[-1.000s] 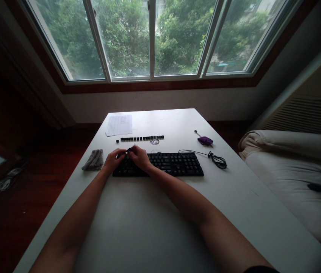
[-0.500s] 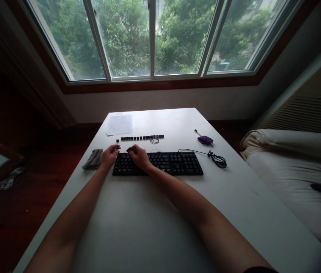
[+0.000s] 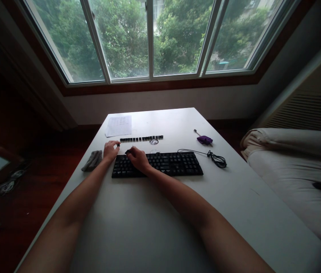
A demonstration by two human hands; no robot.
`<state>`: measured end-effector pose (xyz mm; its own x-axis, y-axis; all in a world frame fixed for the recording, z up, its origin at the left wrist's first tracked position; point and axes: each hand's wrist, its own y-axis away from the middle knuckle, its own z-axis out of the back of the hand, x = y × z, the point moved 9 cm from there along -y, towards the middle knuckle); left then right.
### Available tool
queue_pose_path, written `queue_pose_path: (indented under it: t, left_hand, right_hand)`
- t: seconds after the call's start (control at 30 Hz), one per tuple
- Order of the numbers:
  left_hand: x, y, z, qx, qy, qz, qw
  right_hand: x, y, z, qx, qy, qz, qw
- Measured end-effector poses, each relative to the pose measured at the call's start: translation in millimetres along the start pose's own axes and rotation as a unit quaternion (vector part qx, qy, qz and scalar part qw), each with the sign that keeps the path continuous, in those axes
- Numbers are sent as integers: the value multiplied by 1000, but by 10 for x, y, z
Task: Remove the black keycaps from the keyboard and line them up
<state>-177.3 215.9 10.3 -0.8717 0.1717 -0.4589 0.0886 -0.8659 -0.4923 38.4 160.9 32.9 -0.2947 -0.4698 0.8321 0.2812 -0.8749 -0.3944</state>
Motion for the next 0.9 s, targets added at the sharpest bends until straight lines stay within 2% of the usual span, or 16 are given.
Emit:
queue_pose_path:
  t: [0.17, 0.4, 0.63, 0.9]
  left_hand:
    - [19, -144, -73, -14, -36, -11, 999]
    - [218, -321, -221, -14, -20, 21, 999]
    - [329, -353, -308, 3, 3, 44, 999]
    - [304, -348, -280, -1, -8, 40, 999]
  right_hand:
    - [3, -2, 4, -2, 2, 1, 1000]
    - [11, 9, 11, 5, -2, -1, 1000]
    - [4, 14, 8, 10, 13, -2, 1000]
    - [16, 15, 12, 4, 17, 4, 1000]
